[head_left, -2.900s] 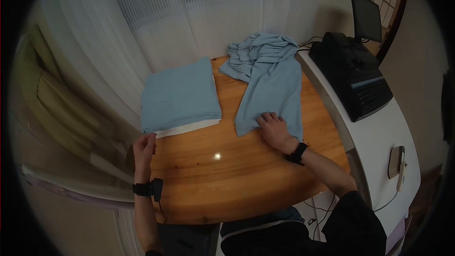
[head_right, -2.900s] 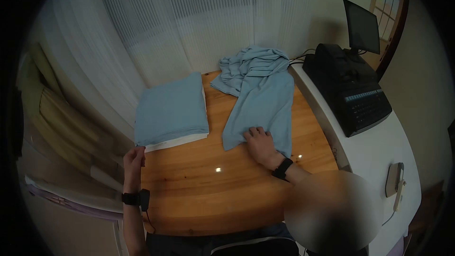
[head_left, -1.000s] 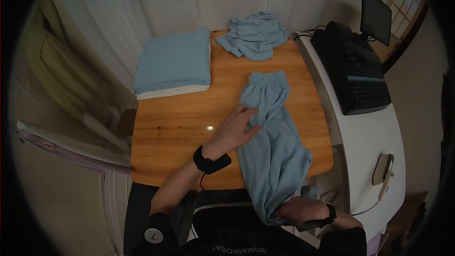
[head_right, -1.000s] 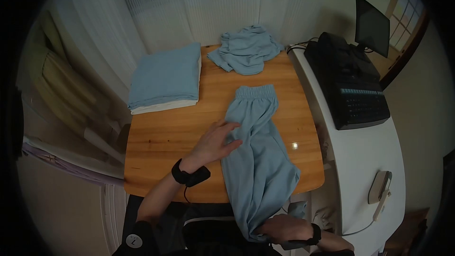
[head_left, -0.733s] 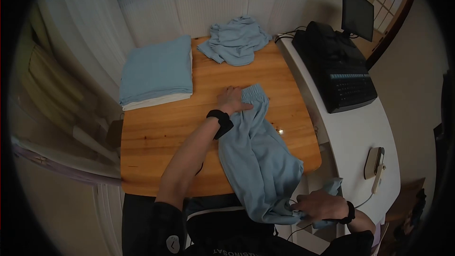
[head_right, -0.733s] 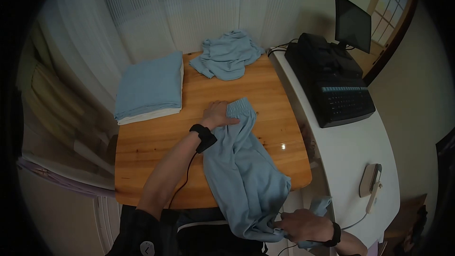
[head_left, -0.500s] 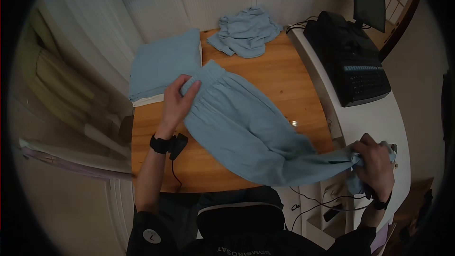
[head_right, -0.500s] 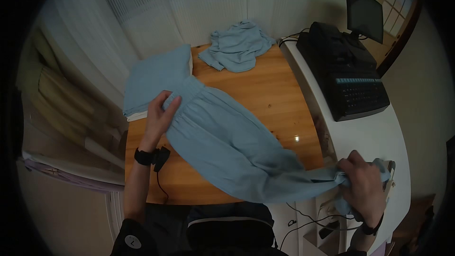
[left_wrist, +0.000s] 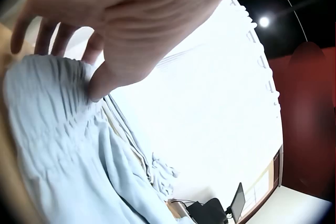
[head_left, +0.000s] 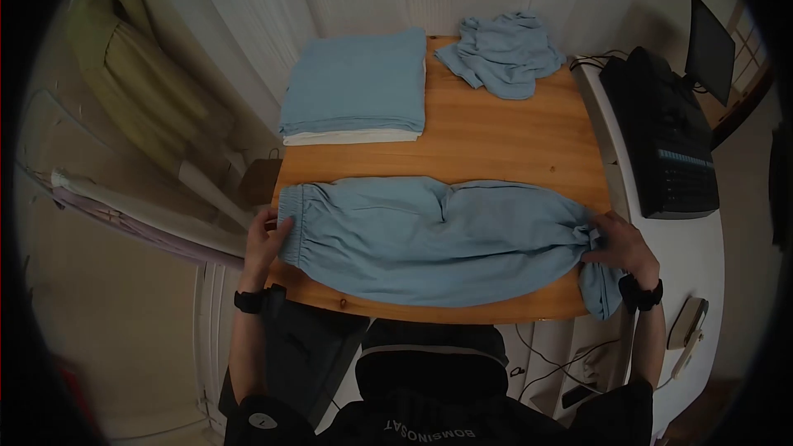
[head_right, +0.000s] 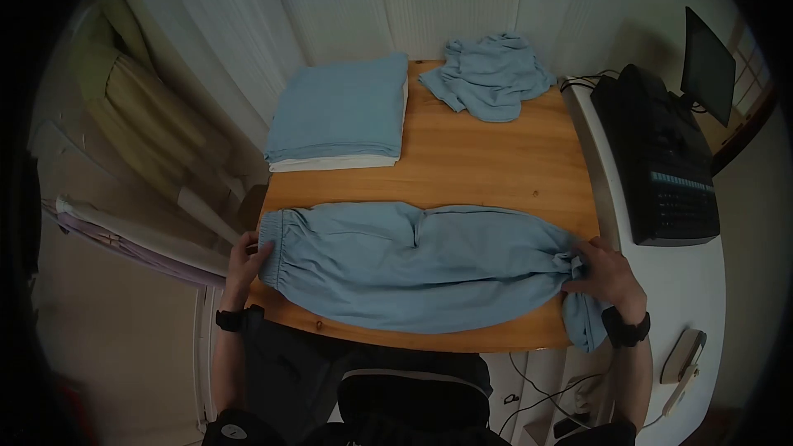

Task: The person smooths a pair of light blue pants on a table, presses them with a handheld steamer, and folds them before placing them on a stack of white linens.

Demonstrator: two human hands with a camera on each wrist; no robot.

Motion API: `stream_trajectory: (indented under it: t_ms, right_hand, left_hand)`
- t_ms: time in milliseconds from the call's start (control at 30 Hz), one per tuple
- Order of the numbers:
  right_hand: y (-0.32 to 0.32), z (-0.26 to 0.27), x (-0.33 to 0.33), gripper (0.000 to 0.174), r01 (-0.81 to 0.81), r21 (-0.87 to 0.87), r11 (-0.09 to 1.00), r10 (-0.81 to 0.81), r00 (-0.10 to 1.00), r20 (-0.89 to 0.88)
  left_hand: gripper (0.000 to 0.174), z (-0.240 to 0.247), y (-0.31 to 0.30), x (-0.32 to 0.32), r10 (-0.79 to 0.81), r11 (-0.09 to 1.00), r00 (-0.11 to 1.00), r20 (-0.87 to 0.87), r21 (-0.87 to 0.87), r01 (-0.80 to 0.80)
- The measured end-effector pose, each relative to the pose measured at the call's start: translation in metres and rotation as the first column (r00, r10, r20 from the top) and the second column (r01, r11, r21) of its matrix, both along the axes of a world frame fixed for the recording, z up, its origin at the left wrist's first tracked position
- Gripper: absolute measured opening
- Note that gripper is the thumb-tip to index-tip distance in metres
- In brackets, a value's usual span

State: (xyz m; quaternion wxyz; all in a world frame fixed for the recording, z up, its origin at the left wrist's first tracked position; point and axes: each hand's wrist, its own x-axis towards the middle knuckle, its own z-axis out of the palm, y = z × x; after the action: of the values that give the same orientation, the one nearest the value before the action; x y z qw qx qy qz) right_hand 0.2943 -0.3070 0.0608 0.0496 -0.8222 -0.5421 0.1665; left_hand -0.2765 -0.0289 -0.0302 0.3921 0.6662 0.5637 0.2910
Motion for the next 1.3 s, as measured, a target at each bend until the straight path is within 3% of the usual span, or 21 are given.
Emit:
stream_trajectory:
  t_ms: [100,133,167,233,267,333,467,500,567,600,667,700,767,800,867,900,1000,1067,1133,1200,1300]
  right_hand:
    - [0.016,0.012,-0.005,0.072,-0.020,-0.051,0.999,0.020,1.000,0.004]
    - [0.028,0.008,-0.009,0.072,-0.056,0.021,0.998,0.056,0.998,-0.018]
    - [0.039,0.002,-0.014,0.073,-0.088,0.093,0.992,0.092,0.995,-0.041]
    - [0.066,-0.018,-0.024,0.071,-0.189,0.112,0.976,0.192,0.981,-0.014]
    - [0.079,-0.027,-0.031,0.070,-0.291,0.131,0.948,0.292,0.956,0.012]
    - [0.100,-0.038,-0.056,0.060,-0.319,0.154,0.935,0.321,0.947,0.010]
    - [0.124,-0.062,-0.057,0.029,-0.463,0.135,0.876,0.459,0.886,0.063]
    - [0.125,-0.055,-0.053,0.029,-0.468,0.137,0.873,0.464,0.884,0.059]
    - [0.119,-0.024,-0.049,0.018,-0.186,0.256,0.949,0.210,0.975,-0.071]
    - [0.112,-0.025,-0.044,0.018,-0.192,0.239,0.952,0.215,0.974,-0.074]
    - [0.094,-0.028,-0.035,0.023,-0.082,0.512,0.855,0.066,0.997,0.049]
    - [0.079,-0.025,-0.040,0.023,-0.081,0.511,0.856,0.063,0.997,0.051]
    - [0.036,-0.021,-0.057,0.033,-0.231,0.328,0.916,0.277,0.956,-0.101]
    - [0.016,-0.024,-0.063,0.033,-0.223,0.325,0.919,0.269,0.958,-0.104]
    - [-0.022,-0.034,-0.071,0.046,-0.382,0.219,0.898,0.371,0.924,0.094]
    - [-0.033,-0.039,-0.069,0.046,-0.373,0.214,0.903,0.363,0.928,0.086]
    - [-0.066,-0.065,-0.047,0.058,-0.124,0.197,0.973,0.049,0.936,0.349]
    - [-0.074,-0.074,-0.028,0.057,-0.090,0.189,0.978,0.007,0.916,0.401]
    - [-0.072,-0.071,-0.023,0.056,-0.040,0.184,0.982,-0.049,0.888,0.456]
    - [-0.059,-0.056,-0.036,0.048,-0.039,0.270,0.962,-0.061,0.934,0.352]
    - [-0.049,-0.058,-0.062,0.048,-0.105,0.223,0.969,0.045,0.965,0.259]
  left_hand:
    - [0.066,0.006,0.023,0.010,0.043,0.995,0.994,-0.103,0.089,-0.033]
    - [0.080,0.004,0.034,0.013,0.055,0.994,0.983,-0.174,0.105,-0.037]
    - [0.080,0.004,0.044,0.019,0.050,0.995,0.984,-0.173,0.096,-0.033]
    - [0.093,0.007,0.065,0.029,-0.080,0.995,0.924,-0.374,0.020,0.094]
    - [0.093,0.005,0.071,0.030,-0.081,0.995,0.925,-0.372,0.027,0.098]
    - [0.089,0.002,0.086,0.028,-0.176,0.983,0.897,-0.405,-0.123,0.138]
    - [0.074,0.014,0.077,0.017,-0.228,0.973,0.902,-0.365,-0.053,0.225]
    - [0.066,0.023,0.069,0.016,-0.192,0.979,0.944,-0.269,0.011,0.203]
    - [0.059,0.031,0.053,0.010,-0.149,0.986,0.976,-0.159,0.054,0.159]
    - [0.055,0.032,0.048,0.007,-0.082,0.983,0.988,-0.130,0.152,0.102]
    - [0.050,0.026,0.041,0.003,0.052,0.955,0.985,-0.165,0.298,0.000]
    - [0.050,0.021,0.029,0.000,0.049,0.955,0.985,-0.163,0.296,0.001]
    - [0.054,0.024,-0.004,-0.003,-0.038,0.802,0.867,-0.497,0.503,0.323]
    - [0.054,0.032,-0.020,-0.003,-0.047,0.801,0.865,-0.499,0.499,0.331]
    - [0.064,0.047,-0.050,-0.001,-0.332,0.772,0.653,-0.681,0.202,0.603]
    - [0.064,0.045,-0.059,0.002,-0.344,0.767,0.646,-0.681,0.192,0.612]
    - [0.066,0.035,-0.067,0.006,-0.289,0.815,0.580,-0.761,0.122,0.567]
    - [0.065,0.022,-0.052,-0.002,-0.224,0.822,0.687,-0.691,0.245,0.514]
    - [0.063,0.023,-0.043,-0.007,-0.205,0.801,0.662,-0.721,0.265,0.537]
    - [0.059,0.020,-0.036,-0.004,-0.182,0.787,0.650,-0.738,0.287,0.546]
    - [0.055,0.024,-0.030,-0.022,-0.117,0.796,0.713,-0.691,0.364,0.484]
